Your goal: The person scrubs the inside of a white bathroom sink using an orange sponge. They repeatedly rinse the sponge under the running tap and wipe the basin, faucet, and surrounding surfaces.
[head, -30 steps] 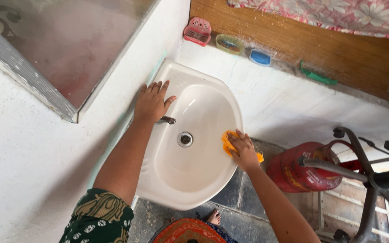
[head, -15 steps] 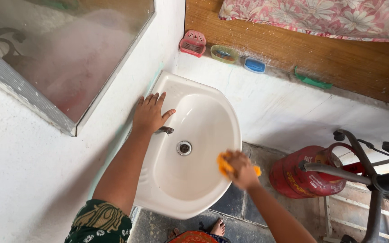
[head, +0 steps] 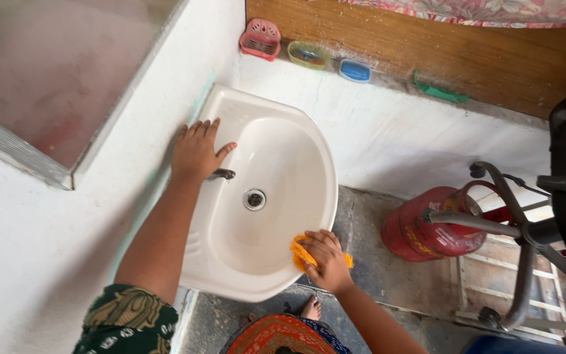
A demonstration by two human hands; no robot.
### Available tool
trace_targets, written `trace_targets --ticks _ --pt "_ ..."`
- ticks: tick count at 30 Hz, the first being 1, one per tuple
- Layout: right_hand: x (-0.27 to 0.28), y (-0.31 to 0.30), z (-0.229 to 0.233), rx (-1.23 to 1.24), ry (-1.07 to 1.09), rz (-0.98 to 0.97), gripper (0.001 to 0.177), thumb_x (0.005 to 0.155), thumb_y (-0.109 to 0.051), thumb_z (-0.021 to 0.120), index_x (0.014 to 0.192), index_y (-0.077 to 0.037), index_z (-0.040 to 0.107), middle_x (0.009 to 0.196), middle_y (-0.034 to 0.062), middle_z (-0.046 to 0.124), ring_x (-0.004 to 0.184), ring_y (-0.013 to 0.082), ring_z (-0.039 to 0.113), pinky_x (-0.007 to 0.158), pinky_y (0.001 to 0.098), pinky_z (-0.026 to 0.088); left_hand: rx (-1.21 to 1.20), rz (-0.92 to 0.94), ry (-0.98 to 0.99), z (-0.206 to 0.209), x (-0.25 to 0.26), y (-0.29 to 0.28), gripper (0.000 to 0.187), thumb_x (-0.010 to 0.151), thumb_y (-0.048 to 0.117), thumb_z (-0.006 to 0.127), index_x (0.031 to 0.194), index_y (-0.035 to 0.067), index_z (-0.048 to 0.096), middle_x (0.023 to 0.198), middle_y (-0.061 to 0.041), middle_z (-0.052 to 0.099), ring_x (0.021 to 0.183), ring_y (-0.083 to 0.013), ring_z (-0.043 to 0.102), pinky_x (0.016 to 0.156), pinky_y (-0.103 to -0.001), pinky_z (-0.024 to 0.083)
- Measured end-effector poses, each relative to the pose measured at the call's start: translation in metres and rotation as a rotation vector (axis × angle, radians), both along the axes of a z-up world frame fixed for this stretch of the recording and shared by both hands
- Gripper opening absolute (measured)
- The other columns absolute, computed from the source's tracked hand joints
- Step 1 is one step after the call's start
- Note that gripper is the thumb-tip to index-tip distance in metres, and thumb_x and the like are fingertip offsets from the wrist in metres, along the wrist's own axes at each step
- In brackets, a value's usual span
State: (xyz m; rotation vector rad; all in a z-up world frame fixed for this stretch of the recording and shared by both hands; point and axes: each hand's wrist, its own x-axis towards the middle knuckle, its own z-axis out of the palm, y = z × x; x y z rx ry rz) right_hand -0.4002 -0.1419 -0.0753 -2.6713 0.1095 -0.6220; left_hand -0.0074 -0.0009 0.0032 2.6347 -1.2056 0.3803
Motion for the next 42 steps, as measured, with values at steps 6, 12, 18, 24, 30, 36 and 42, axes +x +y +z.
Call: trace_targets --ticks 6,12,18,24,30,36,42 --pt "0.044 -0.063 0.002 -0.071 0.042 -0.145 0.042 0.086 -0.024 0.072 0.125 -0.009 0.073 0.133 0.0078 0.066 0.139 0.0302 0.045 0.116 0.0559 0.031 -0.085 -0.016 -0.041 0.000 -0.009 0.005 0.062 0.102 0.055 0.059 0.139 0.006 0.064 0.128 -0.015 0.070 0.122 -0.0307 0.062 0.107 -0.045 0.045" --pt "0.038 -0.038 0.013 -0.079 0.056 -0.180 0.043 0.075 -0.020 0.074 0.116 -0.009 0.073 0.126 0.0060 0.070 0.135 0.0296 0.051 0.119 0.0522 0.034 -0.079 -0.037 -0.069 -0.009 -0.023 0.016 0.047 0.105 0.045 0.057 0.134 0.010 0.067 0.140 -0.010 0.066 0.142 -0.0295 0.049 0.121 -0.051 0.034" --pt "0.014 0.031 0.026 -0.067 0.166 0.014 0.032 0.080 -0.025 0.076 0.104 -0.006 0.073 0.114 0.0131 0.073 0.118 0.0302 0.065 0.113 0.0484 0.042 -0.130 -0.196 -0.024 -0.032 -0.128 0.047 0.073 0.101 0.057 0.051 0.153 0.006 0.048 0.168 -0.017 0.031 0.158 -0.0401 0.013 0.124 -0.066 0.006" --pt "0.041 -0.050 0.027 -0.161 0.191 0.066 0.032 0.090 -0.027 0.069 0.115 -0.008 0.072 0.120 0.0108 0.073 0.119 0.0294 0.064 0.114 0.0472 0.044 -0.071 -0.167 0.152 -0.053 -0.228 0.090 0.080 0.096 0.062 0.043 0.158 0.011 0.033 0.169 -0.014 0.022 0.156 -0.0377 0.009 0.121 -0.064 0.003" --pt "0.038 -0.019 0.037 -0.286 0.451 0.015 0.025 0.089 -0.025 0.067 0.107 -0.009 0.074 0.118 0.0127 0.072 0.118 0.0316 0.064 0.104 0.0458 0.052 -0.097 -0.083 0.155 -0.053 -0.234 0.094 0.067 0.104 0.043 0.035 0.161 0.009 0.030 0.170 -0.011 0.025 0.158 -0.0312 0.014 0.127 -0.057 0.006" --pt "0.036 0.065 0.032 -0.215 0.435 0.176 0.036 0.101 -0.039 0.063 0.101 -0.004 0.074 0.098 0.0154 0.074 0.099 0.0317 0.069 0.098 0.0485 0.052 -0.170 -0.063 0.204 -0.052 -0.236 0.098 0.063 0.106 0.039 0.031 0.162 0.011 0.031 0.170 -0.009 0.029 0.160 -0.0296 0.018 0.130 -0.056 0.009" --pt "0.088 -0.074 -0.013 -0.480 0.667 0.212 0.025 0.094 -0.027 0.054 0.102 -0.016 0.075 0.100 0.0116 0.071 0.108 0.0324 0.063 0.093 0.0495 0.054 -0.088 0.115 0.110 -0.056 -0.240 0.093 0.071 0.105 0.057 0.035 0.160 0.013 0.035 0.168 -0.014 0.028 0.156 -0.0327 0.017 0.125 -0.056 0.009"
